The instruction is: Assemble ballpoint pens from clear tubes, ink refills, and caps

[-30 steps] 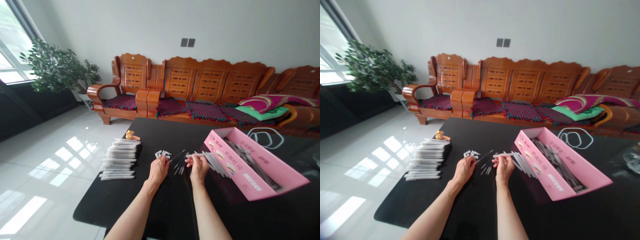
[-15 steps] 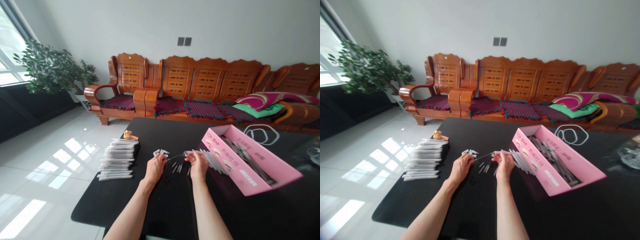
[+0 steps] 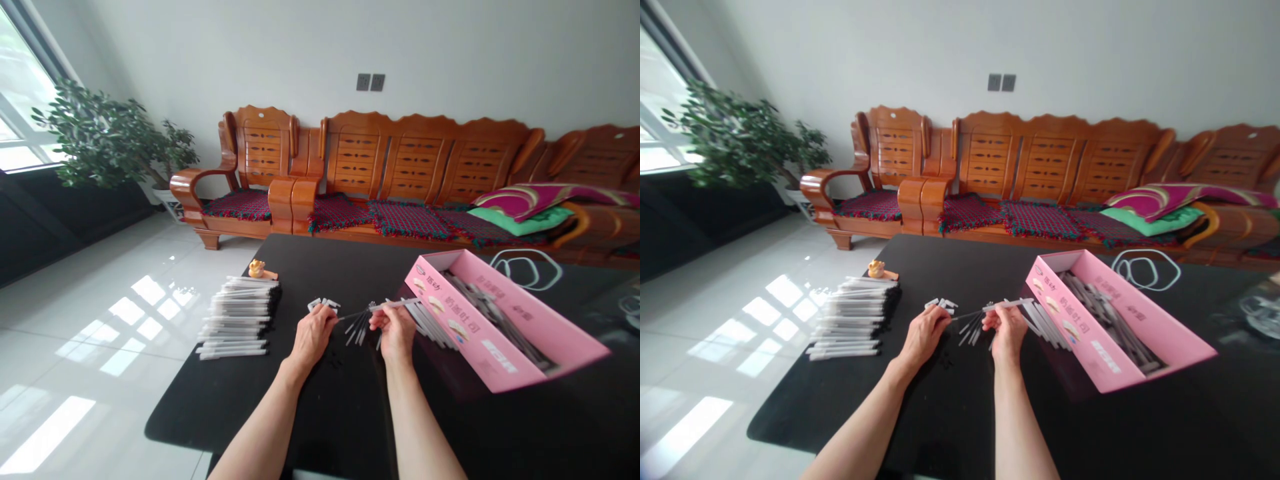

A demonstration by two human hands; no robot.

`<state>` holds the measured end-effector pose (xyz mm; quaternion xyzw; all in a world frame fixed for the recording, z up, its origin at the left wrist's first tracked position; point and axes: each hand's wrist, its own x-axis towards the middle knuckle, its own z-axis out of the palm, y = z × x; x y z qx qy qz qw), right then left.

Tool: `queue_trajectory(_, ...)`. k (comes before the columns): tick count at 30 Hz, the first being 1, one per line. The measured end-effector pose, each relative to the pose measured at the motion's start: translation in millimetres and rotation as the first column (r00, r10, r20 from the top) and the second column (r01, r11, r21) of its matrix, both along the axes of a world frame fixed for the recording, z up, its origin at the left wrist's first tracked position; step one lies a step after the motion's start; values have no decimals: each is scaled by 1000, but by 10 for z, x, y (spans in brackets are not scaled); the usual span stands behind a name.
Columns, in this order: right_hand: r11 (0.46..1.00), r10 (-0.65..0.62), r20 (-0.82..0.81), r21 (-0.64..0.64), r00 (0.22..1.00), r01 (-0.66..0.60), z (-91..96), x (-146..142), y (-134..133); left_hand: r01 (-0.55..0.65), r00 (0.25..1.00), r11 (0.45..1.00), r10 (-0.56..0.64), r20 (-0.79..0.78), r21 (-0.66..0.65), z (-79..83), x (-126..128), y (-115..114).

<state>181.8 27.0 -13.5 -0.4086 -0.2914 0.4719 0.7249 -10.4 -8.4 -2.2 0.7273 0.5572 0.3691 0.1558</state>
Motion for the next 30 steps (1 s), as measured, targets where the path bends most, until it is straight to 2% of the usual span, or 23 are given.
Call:
queue_trajectory(4, 989, 144, 12, -31, 989, -144, 19, -91, -59, 37, 991, 998, -42, 125, 43, 18, 63, -11)
queue_trajectory(6, 957, 286, 16, -54, 958, -285, 29, -148, -95, 64, 968, 997, -73, 242, 45, 22, 102, -17)
queue_trajectory(8, 903, 425, -20, -65, 905, -425, 36, -180, -115, 113, 922, 993, -116, 368, 31, 28, 124, -23)
queue_trajectory(9, 883, 462, -62, -61, 885, -465, 39, -179, -115, 126, 899, 992, -128, 419, 33, 33, 123, -24)
queue_trajectory(11, 888, 445, -187, -31, 876, -458, 42, -139, -97, 87, 882, 995, -104, 459, 58, 45, 97, -21)
queue_trajectory(13, 924, 364, -322, 5, 874, -382, 43, -62, -65, 6, 912, 997, -38, 409, 80, 59, 44, -14)
queue_trajectory(15, 945, 311, -416, 39, 854, -324, 44, 18, -37, -12, 954, 998, -8, 301, 63, 69, -17, -7)
queue_trajectory(18, 952, 294, -471, 71, 832, -296, 42, 86, -20, 149, 983, 988, -144, 116, -38, 84, -108, -14)
queue_trajectory(21, 951, 299, -470, 74, 831, -300, 41, 80, -27, 308, 951, 940, -310, 10, -144, 108, -200, -33)
queue_trajectory(25, 953, 290, -471, 67, 833, -294, 56, 46, -36, 348, 930, 912, -365, -45, -219, 135, -286, -41)
queue_trajectory(30, 956, 278, -477, 52, 833, -290, 73, 44, -41, 403, 900, 884, -430, -74, -236, 118, -235, -46)
